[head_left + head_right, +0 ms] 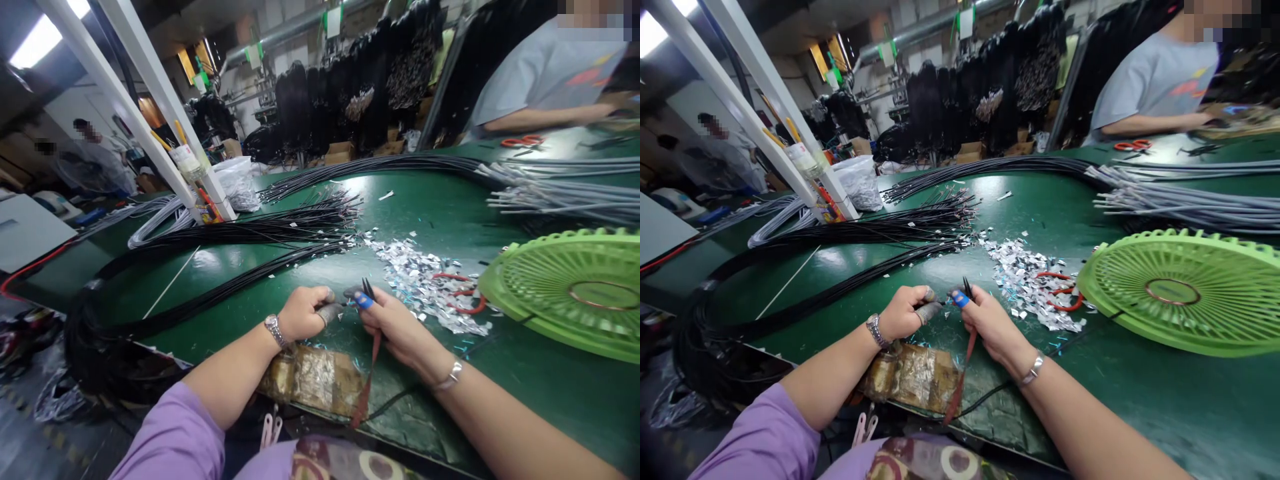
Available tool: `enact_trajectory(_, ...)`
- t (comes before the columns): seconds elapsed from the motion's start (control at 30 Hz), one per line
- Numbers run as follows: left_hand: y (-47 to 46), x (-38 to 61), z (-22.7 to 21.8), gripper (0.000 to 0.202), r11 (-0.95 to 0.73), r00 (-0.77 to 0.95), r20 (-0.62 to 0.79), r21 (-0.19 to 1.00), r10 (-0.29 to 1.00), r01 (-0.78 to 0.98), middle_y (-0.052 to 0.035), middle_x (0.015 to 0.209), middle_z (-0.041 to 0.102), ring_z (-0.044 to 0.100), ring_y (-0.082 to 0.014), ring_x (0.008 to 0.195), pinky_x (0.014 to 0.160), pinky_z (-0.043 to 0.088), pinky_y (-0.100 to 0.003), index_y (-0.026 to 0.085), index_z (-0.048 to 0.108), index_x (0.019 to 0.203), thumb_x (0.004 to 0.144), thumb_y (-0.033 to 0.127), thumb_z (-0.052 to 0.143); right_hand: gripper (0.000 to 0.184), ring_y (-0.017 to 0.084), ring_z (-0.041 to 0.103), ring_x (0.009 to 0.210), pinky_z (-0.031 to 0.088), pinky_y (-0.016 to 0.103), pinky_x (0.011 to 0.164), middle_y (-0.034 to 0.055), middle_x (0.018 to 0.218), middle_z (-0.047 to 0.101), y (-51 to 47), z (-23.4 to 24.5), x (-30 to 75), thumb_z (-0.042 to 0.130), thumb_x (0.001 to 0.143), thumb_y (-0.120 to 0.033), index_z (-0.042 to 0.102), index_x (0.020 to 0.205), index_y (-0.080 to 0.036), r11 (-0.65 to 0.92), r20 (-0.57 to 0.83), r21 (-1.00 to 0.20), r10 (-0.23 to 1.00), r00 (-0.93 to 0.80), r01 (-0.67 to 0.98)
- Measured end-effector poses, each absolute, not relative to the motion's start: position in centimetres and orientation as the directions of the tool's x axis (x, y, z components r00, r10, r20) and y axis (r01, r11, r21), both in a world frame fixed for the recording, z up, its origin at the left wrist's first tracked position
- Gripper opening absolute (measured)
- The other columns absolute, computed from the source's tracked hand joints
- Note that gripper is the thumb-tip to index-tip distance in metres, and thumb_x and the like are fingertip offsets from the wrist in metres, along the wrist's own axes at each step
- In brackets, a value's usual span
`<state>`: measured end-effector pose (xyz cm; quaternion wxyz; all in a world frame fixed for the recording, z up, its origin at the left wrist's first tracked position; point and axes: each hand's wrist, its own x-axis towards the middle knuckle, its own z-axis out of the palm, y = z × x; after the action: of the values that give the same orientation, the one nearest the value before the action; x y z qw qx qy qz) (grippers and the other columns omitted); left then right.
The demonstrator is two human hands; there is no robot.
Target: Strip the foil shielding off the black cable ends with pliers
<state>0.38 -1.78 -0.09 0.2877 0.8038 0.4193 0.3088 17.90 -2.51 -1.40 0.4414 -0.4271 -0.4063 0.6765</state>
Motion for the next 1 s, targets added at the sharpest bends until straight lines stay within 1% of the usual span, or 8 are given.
enact_trajectory(0.13, -1.8, 0.3, -0.1, 0.022, -0.492, 0.462, 0.254, 0.699, 0.850, 0.519, 0.0041, 0.053, 0.046, 0.038, -0.0068, 0.050, 0.049, 0.028, -0.020, 0.015, 0.051, 0.063, 0.080, 0.029, 0.054, 0.049, 0.006, 0.022, 0.041, 0.018, 0.021, 0.040, -0.0121, 0.046, 0.028, -2.8, -1.6, 17.7, 0.075, 0.057, -0.057, 0.054, 0.081, -0.020, -0.264, -0.205, -0.939, 0.944, -0.258, -0.221)
enact_trajectory(0.2, -1.9, 0.3, -0.1, 0.020, -0.495, 0.457, 0.259, 0.685, 0.851, 0.534, 0.0040, 0.053, 0.047, 0.038, -0.0070, 0.050, 0.050, 0.028, -0.020, 0.015, 0.051, 0.063, 0.079, 0.026, 0.055, 0.049, 0.009, 0.033, 0.044, 0.027, 0.023, 0.042, -0.0079, 0.051, 0.041, -2.7, -1.9, 17.6, 0.074, 0.057, -0.058, 0.057, 0.083, -0.020, -0.149, -0.122, -0.981, 0.972, -0.199, -0.126)
enact_trajectory(0.3, -1.9, 0.4, -0.3, 0.015, -0.492, 0.445, 0.268, 0.694, 0.854, 0.526, 0.0037, 0.054, 0.048, 0.039, -0.0071, 0.051, 0.050, 0.028, -0.020, 0.015, 0.051, 0.063, 0.075, 0.022, 0.055, 0.050, 0.015, 0.050, 0.057, 0.042, 0.030, 0.055, 0.0023, 0.072, 0.061, -2.5, -2.5, 17.4, 0.073, 0.059, -0.059, 0.061, 0.088, -0.020, 0.080, 0.071, -0.993, 0.992, -0.108, 0.087)
enact_trajectory(0.4, -1.8, 0.6, -0.4, 0.019, -0.421, 0.426, 0.225, 0.788, 0.876, 0.449, 0.0042, 0.052, 0.046, 0.039, -0.0066, 0.049, 0.048, 0.029, -0.020, 0.015, 0.049, 0.063, 0.076, 0.027, 0.057, 0.051, 0.018, 0.056, 0.062, 0.046, 0.033, 0.060, 0.0078, 0.085, 0.067, -2.4, -3.0, 17.4, 0.066, 0.067, -0.059, 0.060, 0.099, -0.019, 0.187, 0.174, -0.958, 0.982, -0.080, 0.219)
enact_trajectory(0.5, -1.7, 0.6, -0.3, 0.033, -0.294, 0.414, 0.137, 0.891, 0.900, 0.345, 0.0048, 0.049, 0.045, 0.040, -0.0063, 0.044, 0.044, 0.030, -0.019, 0.015, 0.048, 0.063, 0.077, 0.043, 0.060, 0.051, 0.023, 0.063, 0.076, 0.050, 0.036, 0.070, 0.0105, 0.092, 0.068, -2.3, -3.1, 17.8, 0.057, 0.076, -0.059, 0.058, 0.107, -0.019, 0.262, 0.252, -0.944, 0.965, -0.074, 0.201)
enact_trajectory(0.63, -1.6, 0.4, 0.0, 0.043, -0.168, 0.437, 0.041, 0.952, 0.899, 0.255, 0.0047, 0.046, 0.046, 0.040, -0.0055, 0.038, 0.039, 0.030, -0.018, 0.015, 0.050, 0.066, 0.071, 0.056, 0.063, 0.043, 0.025, 0.063, 0.096, 0.049, 0.039, 0.085, 0.0110, 0.103, 0.068, -2.4, -2.7, 18.4, 0.049, 0.084, -0.056, 0.060, 0.106, -0.021, 0.326, 0.317, -0.936, 0.945, -0.083, 0.135)
enact_trajectory(0.87, -1.3, 0.0, 0.1, 0.051, -0.040, 0.492, -0.040, 0.988, 0.869, 0.151, 0.0040, 0.045, 0.050, 0.040, -0.0044, 0.036, 0.037, 0.031, -0.017, 0.014, 0.052, 0.069, 0.064, 0.063, 0.066, 0.037, 0.023, 0.064, 0.089, 0.052, 0.036, 0.082, 0.0084, 0.095, 0.069, -2.9, -2.3, 18.2, 0.056, 0.082, -0.050, 0.063, 0.104, -0.021, 0.364, 0.344, -0.929, 0.915, -0.209, 0.065)
enact_trajectory(1.0, -0.9, -0.3, -0.3, 0.049, 0.011, 0.541, -0.050, 0.997, 0.839, 0.076, 0.0017, 0.050, 0.055, 0.043, -0.0047, 0.038, 0.038, 0.032, -0.017, 0.012, 0.056, 0.072, 0.065, 0.059, 0.069, 0.036, 0.020, 0.062, 0.074, 0.052, 0.033, 0.072, 0.0063, 0.087, 0.068, -3.0, -2.3, 17.9, 0.057, 0.082, -0.048, 0.063, 0.104, -0.020, 0.391, 0.358, -0.914, 0.902, -0.242, 0.104)
